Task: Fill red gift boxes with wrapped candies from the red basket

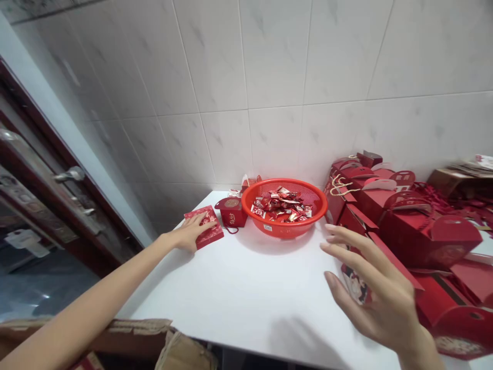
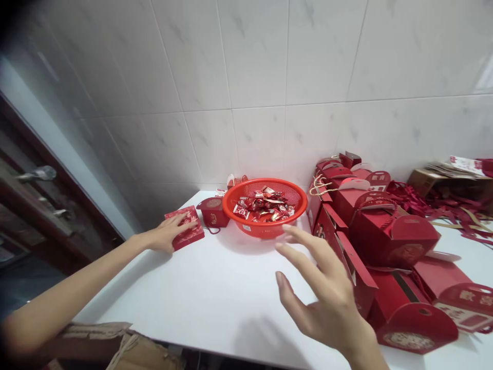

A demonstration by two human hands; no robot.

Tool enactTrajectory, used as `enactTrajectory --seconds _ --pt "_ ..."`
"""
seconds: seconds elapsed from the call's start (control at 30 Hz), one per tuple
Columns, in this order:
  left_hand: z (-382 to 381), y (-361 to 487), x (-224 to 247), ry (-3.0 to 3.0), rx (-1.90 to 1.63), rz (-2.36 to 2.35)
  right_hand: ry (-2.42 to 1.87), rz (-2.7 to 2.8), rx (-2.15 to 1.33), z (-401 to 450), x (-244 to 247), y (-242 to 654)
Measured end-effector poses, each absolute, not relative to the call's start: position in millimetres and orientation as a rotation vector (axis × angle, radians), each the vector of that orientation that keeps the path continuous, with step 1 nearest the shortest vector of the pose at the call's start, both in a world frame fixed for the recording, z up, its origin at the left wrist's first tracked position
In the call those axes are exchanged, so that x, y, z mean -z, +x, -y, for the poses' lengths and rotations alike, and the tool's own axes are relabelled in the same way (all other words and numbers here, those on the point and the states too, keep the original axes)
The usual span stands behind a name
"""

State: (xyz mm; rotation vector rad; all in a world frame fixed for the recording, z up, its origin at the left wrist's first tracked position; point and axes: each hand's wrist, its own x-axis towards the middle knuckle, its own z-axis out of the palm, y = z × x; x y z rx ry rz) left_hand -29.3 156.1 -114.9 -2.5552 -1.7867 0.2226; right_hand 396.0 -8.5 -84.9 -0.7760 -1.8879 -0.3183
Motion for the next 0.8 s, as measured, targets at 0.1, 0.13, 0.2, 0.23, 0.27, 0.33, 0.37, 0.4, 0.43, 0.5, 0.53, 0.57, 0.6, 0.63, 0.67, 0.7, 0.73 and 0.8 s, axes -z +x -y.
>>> enactTrajectory --seconds 0.1,0.13,0.2,0.23,0.27,0.33,0.37,0.4,0.43,0.5,0.53,0.57,0.6,0.63,0.67,0.7,0.73,0.8 --pt "-151.5 -28.2 127.6 -2.533 -0.348 1.84 -0.761 1.956 0.278 -5.9 93.8 383.5" --pt "-149.8 -25.7 129.0 -2.536 -0.349 1.831 -0.764 1.969 0.266 -10.1 96.8 379.3" --pt "-147.8 -20.2 128.0 -2.544 -0.315 1.798 -0.777 1.987 0.251 -17.5 103.2 372.1" --pt "-147.7 -18.0 126.0 -2.56 -0.286 1.776 -0.785 1.993 0.244 -20.7 106.6 369.4" --pt "-147.9 -16.3 123.5 -2.593 -0.245 1.742 -0.791 1.998 0.238 -23.6 110.0 367.3" --pt "-149.2 -14.3 117.7 -2.677 -0.14 1.661 -0.803 2.012 0.226 -28.3 116.6 364.8" --pt "-149.8 -13.6 114.6 -2.712 -0.087 1.627 -0.812 2.018 0.217 -30.1 119.5 364.1" --pt "-150.2 -12.8 111.2 -2.732 -0.028 1.609 -0.823 2.023 0.206 -31.5 122.1 363.6" --pt "-150.1 -11.7 107.4 -2.741 0.045 1.604 -0.832 2.025 0.193 -32.7 124.3 363.1" --pt "-148.3 -7.8 98.5 -2.73 0.262 1.633 -0.842 2.021 0.165 -34.1 127.4 362.0" --pt "-146.6 -4.8 93.4 -2.705 0.418 1.669 -0.843 2.02 0.151 -34.5 128.4 361.5" --pt "-144.3 -1.0 88.0 -2.658 0.606 1.72 -0.843 2.02 0.138 -34.7 129.2 360.9" --pt "-141.6 3.8 82.5 -2.594 0.811 1.779 -0.844 2.022 0.127 -34.8 129.7 360.3" --pt "-138.7 9.5 77.2 -2.52 1.022 1.834 -0.844 2.025 0.117 -34.7 130.0 359.7" --pt "-135.6 16.2 72.3 -2.454 1.223 1.878 -0.845 2.028 0.104 -34.4 130.2 359.1" --pt "-132.4 24.0 67.9 -2.415 1.404 1.9 -0.845 2.033 0.086 -34.0 130.2 358.4" --pt "-129.3 32.6 64.1 -2.409 1.56 1.896 -0.843 2.038 0.063 -33.4 130.0 357.7" --pt "-123.1 52.3 58.7 -2.478 1.765 1.846 -0.84 2.047 -0.003 -32.0 129.4 356.3"
